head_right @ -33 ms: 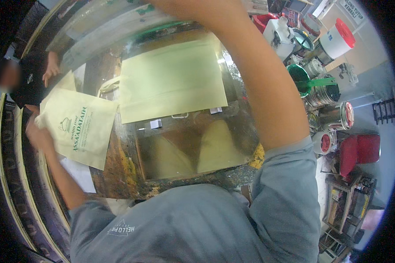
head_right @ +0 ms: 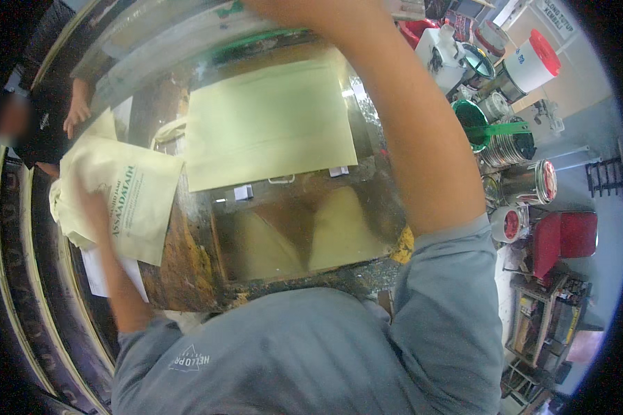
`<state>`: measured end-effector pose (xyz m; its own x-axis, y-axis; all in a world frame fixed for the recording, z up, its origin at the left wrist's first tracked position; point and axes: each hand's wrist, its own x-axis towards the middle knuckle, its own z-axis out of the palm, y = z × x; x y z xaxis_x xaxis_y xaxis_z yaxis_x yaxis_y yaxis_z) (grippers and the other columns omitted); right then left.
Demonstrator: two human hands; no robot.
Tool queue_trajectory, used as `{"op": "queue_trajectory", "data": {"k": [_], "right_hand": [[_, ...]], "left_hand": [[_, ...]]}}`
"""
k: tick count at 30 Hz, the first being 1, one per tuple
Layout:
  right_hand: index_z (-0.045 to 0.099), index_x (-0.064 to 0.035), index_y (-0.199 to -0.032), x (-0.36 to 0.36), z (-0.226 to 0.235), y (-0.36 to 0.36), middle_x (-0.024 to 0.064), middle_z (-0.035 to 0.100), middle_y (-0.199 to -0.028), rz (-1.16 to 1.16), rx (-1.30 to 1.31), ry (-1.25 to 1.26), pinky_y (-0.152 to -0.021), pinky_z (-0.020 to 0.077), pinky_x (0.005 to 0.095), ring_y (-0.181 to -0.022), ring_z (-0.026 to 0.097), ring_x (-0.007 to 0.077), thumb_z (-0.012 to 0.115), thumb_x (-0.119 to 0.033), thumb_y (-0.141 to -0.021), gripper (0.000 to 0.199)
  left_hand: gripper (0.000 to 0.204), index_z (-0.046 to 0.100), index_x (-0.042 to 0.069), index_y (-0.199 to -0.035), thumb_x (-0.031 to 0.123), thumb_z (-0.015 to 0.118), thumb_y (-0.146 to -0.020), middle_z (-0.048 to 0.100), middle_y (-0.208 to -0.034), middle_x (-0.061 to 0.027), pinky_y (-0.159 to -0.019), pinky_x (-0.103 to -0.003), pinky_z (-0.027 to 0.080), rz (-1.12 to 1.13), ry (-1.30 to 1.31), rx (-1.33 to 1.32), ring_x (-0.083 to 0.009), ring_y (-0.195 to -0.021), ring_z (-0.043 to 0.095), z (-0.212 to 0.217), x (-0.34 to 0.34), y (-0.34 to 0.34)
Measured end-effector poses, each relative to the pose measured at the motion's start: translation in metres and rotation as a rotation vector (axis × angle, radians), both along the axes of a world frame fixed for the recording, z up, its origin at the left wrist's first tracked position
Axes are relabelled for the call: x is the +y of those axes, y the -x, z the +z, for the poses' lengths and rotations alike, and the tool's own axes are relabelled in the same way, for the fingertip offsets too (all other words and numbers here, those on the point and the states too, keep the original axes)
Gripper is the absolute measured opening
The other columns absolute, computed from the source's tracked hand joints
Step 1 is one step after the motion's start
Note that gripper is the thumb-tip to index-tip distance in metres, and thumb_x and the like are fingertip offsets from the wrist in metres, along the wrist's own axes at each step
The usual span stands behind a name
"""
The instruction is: The person is screen printing designs onto yellow tote bags by applying green ink through a screen with a squeegee and then placing the finished bags onto a drying rack.
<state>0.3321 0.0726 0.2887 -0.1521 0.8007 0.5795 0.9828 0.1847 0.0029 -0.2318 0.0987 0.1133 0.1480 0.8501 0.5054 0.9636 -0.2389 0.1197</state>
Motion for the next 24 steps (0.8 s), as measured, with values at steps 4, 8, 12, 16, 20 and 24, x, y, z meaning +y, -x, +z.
{"op": "queue_trajectory", "data": {"k": [4,8,12,16,20,24], "right_hand": [[0.062,-0.0094,-0.079,-0.003,0.005,-0.021,0.0039,0.058,-0.069,0.082,0.128,-0.059,-0.060,0.0449,0.0340,-0.066,0.054,0.0157,0.029,-0.080,-0.105,0.082],[0.063,-0.0091,-0.078,0.001,0.010,-0.003,0.0048,0.061,-0.069,0.050,0.037,0.032,-0.060,0.0458,0.0318,-0.063,0.055,0.0150,0.033,-0.079,-0.105,0.081],[0.057,-0.0122,-0.071,-0.013,-0.006,0.000,0.0014,0.054,-0.064,0.160,0.166,-0.059,-0.057,0.0425,0.0311,-0.057,0.050,0.0137,0.037,-0.081,-0.103,0.079],[0.052,-0.0138,-0.066,-0.014,0.005,0.009,-0.0005,0.051,-0.061,-0.009,0.092,-0.005,-0.055,0.0385,0.0309,-0.056,0.047,0.0125,0.040,-0.081,-0.102,0.077],[0.053,-0.0124,-0.067,-0.024,0.014,0.010,0.0016,0.053,-0.062,0.020,0.103,-0.036,-0.058,0.0384,0.0321,-0.056,0.046,0.0139,0.044,-0.079,-0.102,0.076],[0.056,-0.0109,-0.068,-0.020,0.001,0.007,0.0043,0.053,-0.059,0.033,-0.021,-0.212,-0.064,0.0424,0.0388,-0.055,0.046,0.0187,0.051,-0.072,-0.102,0.070]], "left_hand": [[0.094,0.066,0.006,-0.138,0.078,0.074,-0.079,0.061,-0.146,-0.0253,-0.125,-0.061,0.027,-0.600,0.806,-0.015,-0.0526,-0.146,0.041,-0.051,-0.101,-0.296],[0.102,0.052,0.008,-0.153,0.082,0.062,-0.085,0.040,-0.162,-0.0242,-0.125,-0.069,0.015,-0.634,0.548,0.033,-0.0510,-0.154,0.027,-0.093,-0.126,-0.347],[0.108,0.040,0.011,-0.165,0.085,0.055,-0.088,0.023,-0.174,-0.0230,-0.126,-0.074,0.005,-0.718,0.375,0.075,-0.0498,-0.161,0.015,-0.118,-0.138,-0.374],[0.106,0.043,0.013,-0.164,0.084,0.060,-0.086,0.023,-0.175,-0.0220,-0.127,-0.071,0.008,-0.715,0.393,0.069,-0.0493,-0.161,0.017,-0.120,-0.144,-0.376],[0.101,0.054,0.012,-0.156,0.079,0.070,-0.082,0.039,-0.167,-0.0223,-0.128,-0.066,0.017,-0.747,0.299,0.041,-0.0457,-0.158,0.029,-0.120,-0.143,-0.370],[0.083,0.060,0.005,-0.144,0.048,0.091,-0.081,0.062,-0.142,-0.0180,-0.113,-0.052,0.047,-0.259,0.259,-0.581,-0.0369,-0.129,0.061,-0.070,-0.107,-0.326]]}}
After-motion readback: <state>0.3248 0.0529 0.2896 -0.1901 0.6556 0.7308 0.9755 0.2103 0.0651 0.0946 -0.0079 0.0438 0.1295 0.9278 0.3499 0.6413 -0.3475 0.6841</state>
